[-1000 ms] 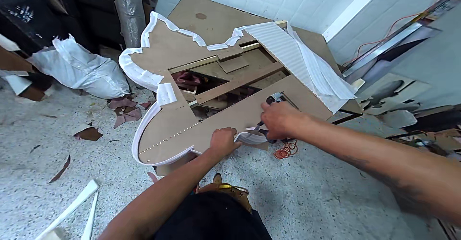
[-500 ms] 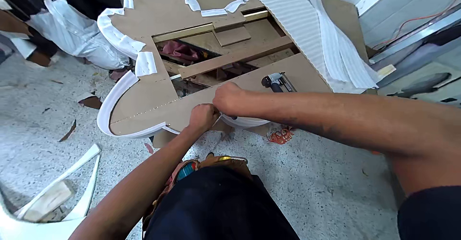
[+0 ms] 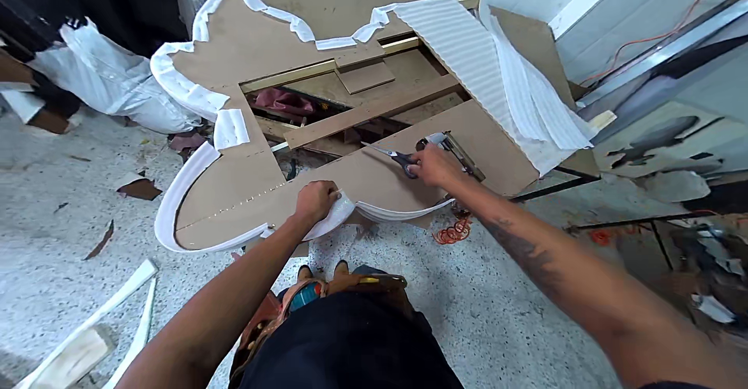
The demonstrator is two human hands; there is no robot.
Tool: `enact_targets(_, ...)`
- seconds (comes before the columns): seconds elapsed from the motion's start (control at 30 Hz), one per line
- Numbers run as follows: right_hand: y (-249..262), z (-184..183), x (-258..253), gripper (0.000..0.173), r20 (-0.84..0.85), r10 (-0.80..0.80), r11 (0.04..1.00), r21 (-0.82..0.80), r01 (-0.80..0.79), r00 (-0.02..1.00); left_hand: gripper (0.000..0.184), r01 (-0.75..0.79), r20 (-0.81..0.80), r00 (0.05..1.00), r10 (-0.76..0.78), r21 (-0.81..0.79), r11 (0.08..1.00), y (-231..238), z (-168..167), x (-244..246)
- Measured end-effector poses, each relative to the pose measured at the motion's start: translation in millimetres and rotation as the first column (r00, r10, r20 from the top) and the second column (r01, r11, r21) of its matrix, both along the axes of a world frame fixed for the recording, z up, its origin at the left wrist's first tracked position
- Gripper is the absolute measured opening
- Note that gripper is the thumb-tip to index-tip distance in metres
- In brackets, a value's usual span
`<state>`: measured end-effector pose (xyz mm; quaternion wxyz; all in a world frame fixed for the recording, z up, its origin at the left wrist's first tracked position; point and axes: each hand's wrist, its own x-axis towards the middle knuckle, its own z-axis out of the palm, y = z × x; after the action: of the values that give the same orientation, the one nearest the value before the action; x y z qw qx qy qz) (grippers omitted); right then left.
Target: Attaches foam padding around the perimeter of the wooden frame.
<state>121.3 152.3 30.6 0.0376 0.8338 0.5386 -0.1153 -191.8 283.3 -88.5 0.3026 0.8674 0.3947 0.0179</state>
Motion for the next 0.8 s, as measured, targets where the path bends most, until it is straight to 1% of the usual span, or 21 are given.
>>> enact_targets(0.07,-6,-38,-5,0.027,-0.048,-0.073,0.997,0.007,0.073,0.996,0.022,0.047,-0.006,0.999,-0.047,0.020,0.999,3,0,4)
enact_targets(0.13,-6,-64,-2,0.026,-0.093,-0.108,0.994,0.002,0.108,0.990,0.023,0.103,0.003,0.995,-0.103,0.051,0.993,6,-2,7)
enact_targets(0.2,-4,-75,13,0.026,-0.202,-0.090,0.995,0.029,0.097,0.975,0.024,0.137,0.022,0.990,-0.139,0.075,0.988,6,-5,7)
enact_targets(0.27,-6,-71,41,0.029,-0.321,-0.047,0.989,0.115,0.089,0.946,0.025,0.144,0.042,0.988,-0.148,0.092,0.985,6,-8,6)
enact_targets(0.3,-11,-65,57,0.028,-0.328,-0.043,0.976,0.188,0.110,0.944,0.025,0.149,0.057,0.986,-0.156,0.107,0.983,6,-11,6)
enact_targets(0.37,-27,-55,92,0.030,-0.247,-0.092,0.934,0.314,0.170,0.965,0.024,0.180,0.081,0.978,-0.192,0.143,0.973,7,-16,8)
enact_targets(0.43,-45,-57,126,0.048,-0.194,-0.175,0.907,0.349,0.235,0.965,0.024,0.220,0.080,0.968,-0.236,0.173,0.960,11,-18,10)
enact_targets(0.5,-56,-68,150,0.067,-0.188,-0.233,0.906,0.313,0.283,0.954,0.025,0.231,0.072,0.966,-0.248,0.192,0.954,14,-20,12)
enact_targets(0.57,-59,-73,156,0.075,-0.190,-0.220,0.921,0.283,0.268,0.957,0.025,0.219,0.084,0.968,-0.238,0.186,0.958,12,-23,13)
enact_targets(0.67,-41,-78,141,0.086,-0.213,-0.167,0.938,0.266,0.222,0.963,0.024,0.219,0.113,0.965,-0.238,0.160,0.963,19,-24,5)
enact_targets(0.73,-33,-90,140,0.087,-0.188,-0.188,0.935,0.267,0.234,0.964,0.024,0.235,0.125,0.960,-0.251,0.132,0.963,23,-26,6)
enact_targets(0.8,-26,-99,145,0.083,-0.184,-0.225,0.925,0.268,0.270,0.957,0.024,0.251,0.120,0.957,-0.263,0.105,0.962,27,-26,8)
